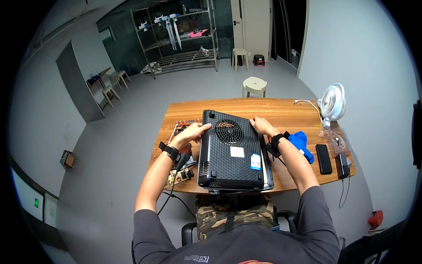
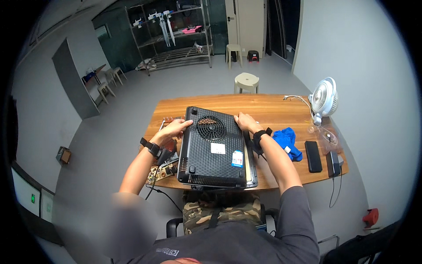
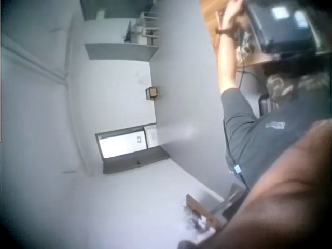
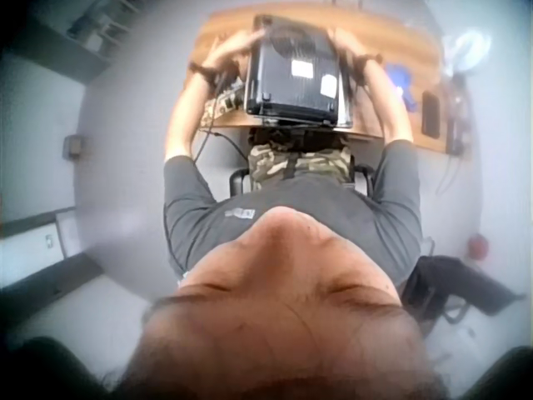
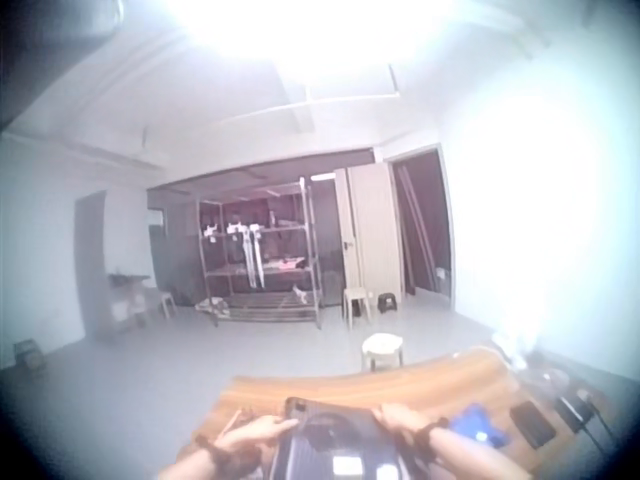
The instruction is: The person disassembles a portable gas stove, removes the burner and fan, cleans the fan with a blue cloth, and reassembles the unit using a screwdriver. The person places the burner back into the stove and tightens screws to secure the components.
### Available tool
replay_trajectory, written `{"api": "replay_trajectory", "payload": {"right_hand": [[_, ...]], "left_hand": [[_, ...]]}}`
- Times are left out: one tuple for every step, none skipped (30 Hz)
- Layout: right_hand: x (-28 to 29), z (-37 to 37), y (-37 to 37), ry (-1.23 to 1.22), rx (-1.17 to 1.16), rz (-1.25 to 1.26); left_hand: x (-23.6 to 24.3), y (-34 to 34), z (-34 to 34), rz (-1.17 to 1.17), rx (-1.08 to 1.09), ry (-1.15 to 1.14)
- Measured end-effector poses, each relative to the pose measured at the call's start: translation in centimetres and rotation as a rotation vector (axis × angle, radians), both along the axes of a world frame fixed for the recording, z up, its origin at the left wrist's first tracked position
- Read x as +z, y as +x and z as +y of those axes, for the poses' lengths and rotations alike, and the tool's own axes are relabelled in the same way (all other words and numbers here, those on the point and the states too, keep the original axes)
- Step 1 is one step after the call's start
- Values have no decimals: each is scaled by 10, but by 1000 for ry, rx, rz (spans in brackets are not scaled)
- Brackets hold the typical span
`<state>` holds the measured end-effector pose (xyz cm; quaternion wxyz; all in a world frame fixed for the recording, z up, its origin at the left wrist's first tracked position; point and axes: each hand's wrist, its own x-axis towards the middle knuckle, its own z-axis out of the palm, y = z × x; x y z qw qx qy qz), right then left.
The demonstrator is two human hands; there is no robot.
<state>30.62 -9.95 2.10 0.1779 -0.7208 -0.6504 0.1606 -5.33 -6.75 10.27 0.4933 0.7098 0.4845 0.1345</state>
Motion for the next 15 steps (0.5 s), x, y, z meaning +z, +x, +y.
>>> {"api": "replay_trajectory", "payload": {"right_hand": [[-3, 3, 0, 6, 14, 14], [-7, 2, 0, 4, 21, 19], [-6, 1, -2, 3, 28, 24], [-6, 0, -5, 3, 35, 29], [-6, 0, -8, -5, 48, 47], [-3, 0, -11, -8, 62, 61], [-1, 1, -14, -12, 78, 76], [-2, 3, -17, 7, 92, 85], [-5, 4, -17, 24, 101, 94], [-11, 5, -17, 35, 111, 102], [-16, 7, -14, 58, 174, 118], [-18, 12, -11, 83, 243, 135], [-21, 15, -9, 109, 311, 152], [-26, 16, -8, 90, 300, 183], [-27, 18, -7, 74, 288, 211]], "left_hand": [[-5, -4, 3, -25, -19, -21], [-10, -8, 5, -50, -37, -42], [-8, -9, 2, -97, -38, -60], [-6, -9, -1, -106, -29, -58], [-3, -10, -3, -115, -19, -55], [-1, -10, -5, -128, -7, -48], [0, -11, -7, -188, 12, -43], [3, -13, -8, -202, 17, -42], [12, -10, -11, -217, 17, -45], [19, -8, -15, -232, 19, -52], [25, -5, -20, -247, 35, -56], [29, -4, -22, -256, 36, -56], [32, -3, -22, -265, 28, -66], [34, -2, -23, -274, 18, -76], [38, 1, -25, -267, 16, -70]]}}
